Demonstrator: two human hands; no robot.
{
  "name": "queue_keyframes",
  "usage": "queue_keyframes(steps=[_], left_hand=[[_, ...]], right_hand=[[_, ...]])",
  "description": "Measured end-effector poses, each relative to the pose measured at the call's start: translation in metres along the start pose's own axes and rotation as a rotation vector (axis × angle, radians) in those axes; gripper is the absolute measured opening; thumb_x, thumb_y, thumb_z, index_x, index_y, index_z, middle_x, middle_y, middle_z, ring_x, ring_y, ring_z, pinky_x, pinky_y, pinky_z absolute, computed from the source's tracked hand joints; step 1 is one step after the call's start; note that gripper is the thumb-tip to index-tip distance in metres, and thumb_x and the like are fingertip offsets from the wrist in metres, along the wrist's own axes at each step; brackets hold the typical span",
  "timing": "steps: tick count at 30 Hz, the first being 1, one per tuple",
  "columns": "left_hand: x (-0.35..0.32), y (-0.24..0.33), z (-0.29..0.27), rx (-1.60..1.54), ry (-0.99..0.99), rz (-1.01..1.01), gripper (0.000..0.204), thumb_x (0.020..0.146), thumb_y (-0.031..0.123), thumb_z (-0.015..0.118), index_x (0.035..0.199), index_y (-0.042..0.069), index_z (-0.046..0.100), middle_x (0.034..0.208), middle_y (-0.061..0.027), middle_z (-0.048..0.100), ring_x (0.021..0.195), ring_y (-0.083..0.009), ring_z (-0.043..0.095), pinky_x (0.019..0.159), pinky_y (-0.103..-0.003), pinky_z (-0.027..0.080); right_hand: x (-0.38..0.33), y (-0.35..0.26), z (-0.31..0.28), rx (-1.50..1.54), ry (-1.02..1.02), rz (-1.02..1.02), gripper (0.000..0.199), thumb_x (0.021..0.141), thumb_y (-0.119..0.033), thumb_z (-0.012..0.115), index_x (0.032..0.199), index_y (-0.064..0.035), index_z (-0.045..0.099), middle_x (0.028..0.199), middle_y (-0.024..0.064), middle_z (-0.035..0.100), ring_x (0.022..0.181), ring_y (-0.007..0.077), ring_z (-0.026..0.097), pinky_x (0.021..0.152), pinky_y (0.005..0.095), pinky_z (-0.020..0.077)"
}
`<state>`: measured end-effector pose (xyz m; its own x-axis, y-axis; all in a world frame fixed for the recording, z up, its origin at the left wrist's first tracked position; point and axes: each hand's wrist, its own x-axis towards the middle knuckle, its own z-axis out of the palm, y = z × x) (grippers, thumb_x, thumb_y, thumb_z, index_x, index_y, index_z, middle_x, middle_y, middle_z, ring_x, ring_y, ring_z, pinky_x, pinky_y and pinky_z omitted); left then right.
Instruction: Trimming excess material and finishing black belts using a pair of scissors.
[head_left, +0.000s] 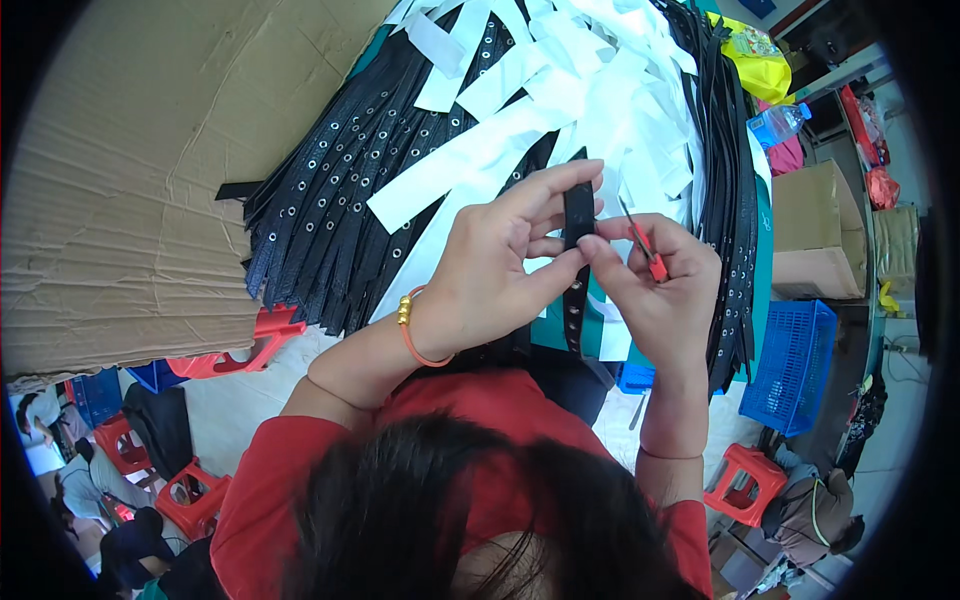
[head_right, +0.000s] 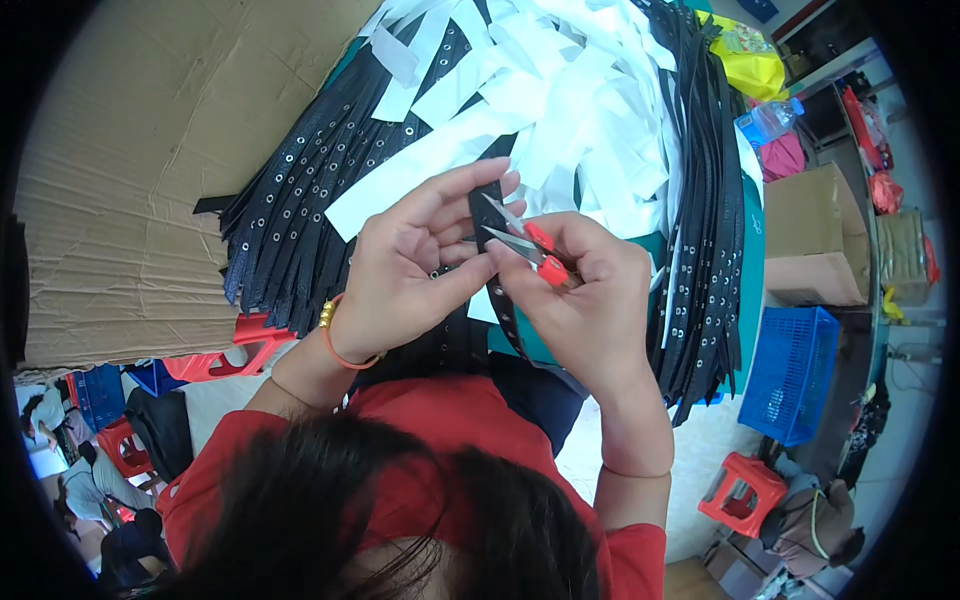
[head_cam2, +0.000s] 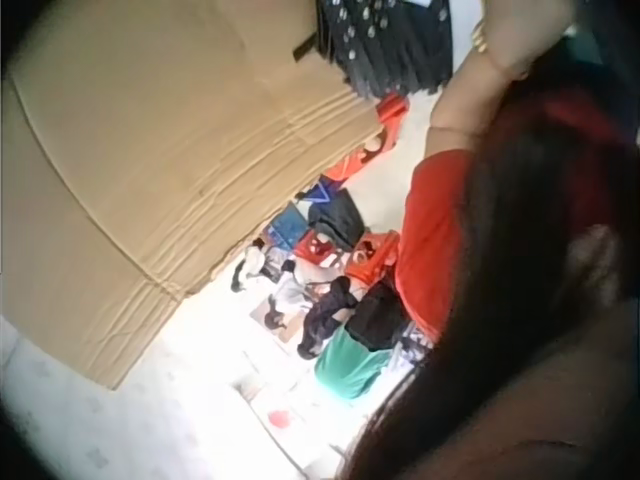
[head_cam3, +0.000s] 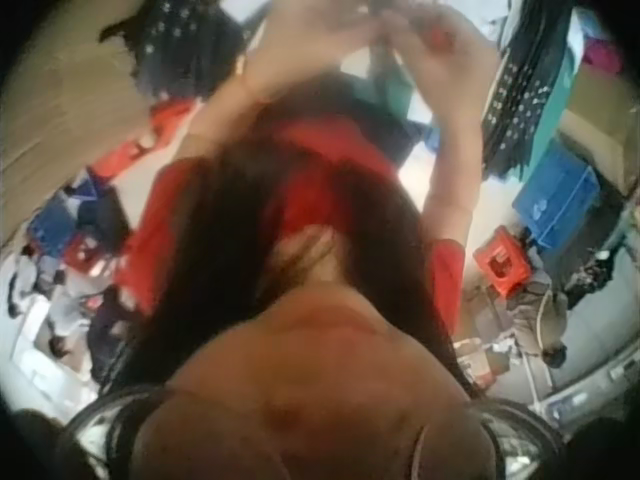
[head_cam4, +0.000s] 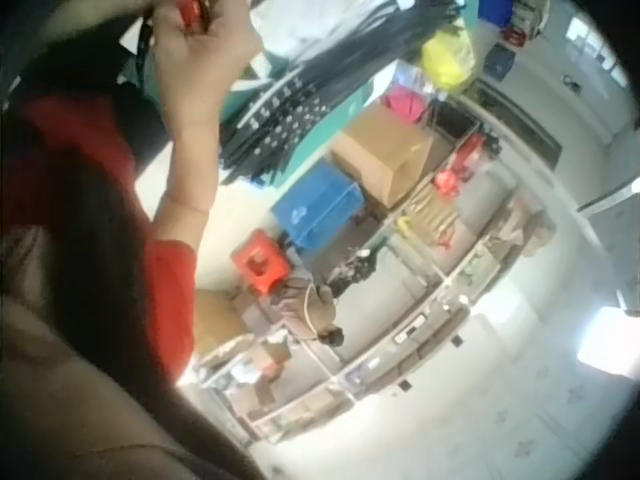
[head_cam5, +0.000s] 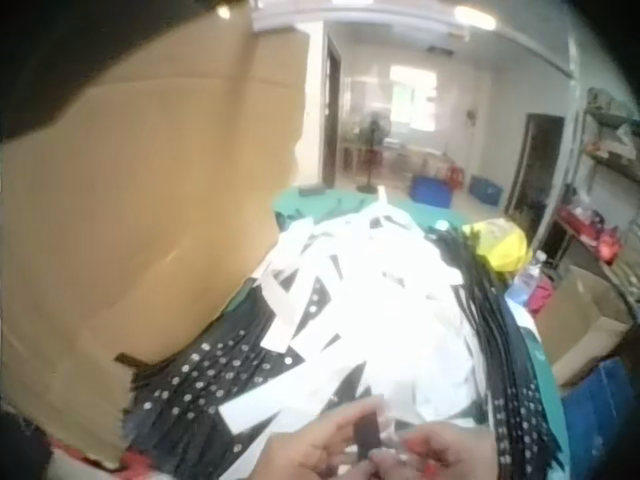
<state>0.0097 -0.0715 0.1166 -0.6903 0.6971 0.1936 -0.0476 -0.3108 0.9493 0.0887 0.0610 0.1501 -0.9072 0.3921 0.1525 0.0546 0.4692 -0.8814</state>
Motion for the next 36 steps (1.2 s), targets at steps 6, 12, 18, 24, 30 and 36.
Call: queue_keyframes(steps=[6, 12, 18, 24, 30, 36], left_hand=[[-0.003, -0.014, 0.005, 0.063, -0.004, -0.016, 0.035, 0.082, -0.006, 0.054, 0.116, -0.007, 0.045, 0.114, -0.0155, 0.054, 0.101, -0.0142, 0.055, 0.086, -0.025, 0.045], [0.002, -0.015, 0.012, -0.016, 0.066, -0.083, 0.012, 0.084, 0.000, 0.055, 0.094, -0.006, 0.054, 0.078, -0.0079, 0.064, 0.065, -0.0086, 0.060, 0.057, -0.019, 0.047], [0.010, -0.022, 0.001, -0.225, -0.020, -0.295, 0.015, 0.088, 0.011, 0.052, 0.090, -0.004, 0.052, 0.079, -0.0112, 0.062, 0.059, -0.0156, 0.063, 0.045, -0.019, 0.044], [0.014, -0.019, -0.003, -0.210, -0.103, -0.362, 0.021, 0.088, 0.014, 0.053, 0.092, -0.007, 0.054, 0.084, -0.0151, 0.065, 0.062, -0.0160, 0.064, 0.053, -0.020, 0.047], [0.014, -0.022, 0.002, -0.171, -0.080, -0.383, 0.021, 0.087, 0.013, 0.053, 0.091, -0.007, 0.055, 0.080, -0.0129, 0.064, 0.061, -0.0169, 0.064, 0.053, -0.020, 0.047], [0.010, -0.023, 0.004, -0.134, -0.113, -0.378, 0.021, 0.088, 0.016, 0.054, 0.089, -0.005, 0.055, 0.074, -0.0095, 0.062, 0.055, -0.0157, 0.063, 0.039, -0.016, 0.041]], right_hand=[[0.007, 0.006, -0.005, 0.012, -0.034, -0.019, 0.010, 0.076, -0.005, 0.066, 0.080, 0.0029, 0.060, 0.057, -0.0063, 0.048, 0.050, -0.0004, 0.036, 0.046, 0.0153, 0.0247], [0.016, 0.000, -0.013, 0.278, -0.146, 0.096, 0.007, 0.080, -0.005, 0.059, 0.076, 0.0008, 0.059, 0.061, -0.0024, 0.054, 0.055, 0.0017, 0.043, 0.048, 0.0166, 0.0322], [0.013, 0.012, -0.038, 0.272, -0.185, 0.128, 0.019, 0.081, -0.008, 0.061, 0.093, -0.0010, 0.047, 0.066, -0.0025, 0.053, 0.056, 0.0003, 0.039, 0.048, 0.0167, 0.0275], [0.002, 0.038, -0.059, 0.075, -0.317, 0.044, 0.028, 0.077, -0.017, 0.070, 0.079, -0.0018, 0.047, 0.062, -0.0003, 0.050, 0.053, 0.0023, 0.037, 0.045, 0.0191, 0.0283], [0.001, 0.035, -0.062, -0.217, -0.302, -0.057, 0.040, 0.068, -0.031, 0.075, 0.068, -0.0029, 0.047, 0.058, -0.0030, 0.046, 0.052, 0.0009, 0.037, 0.045, 0.0169, 0.0260], [0.009, 0.042, -0.055, -0.156, -0.277, -0.082, 0.039, 0.065, -0.026, 0.078, 0.061, -0.0018, 0.049, 0.049, 0.0007, 0.046, 0.047, 0.0026, 0.040, 0.040, 0.0199, 0.0299]])
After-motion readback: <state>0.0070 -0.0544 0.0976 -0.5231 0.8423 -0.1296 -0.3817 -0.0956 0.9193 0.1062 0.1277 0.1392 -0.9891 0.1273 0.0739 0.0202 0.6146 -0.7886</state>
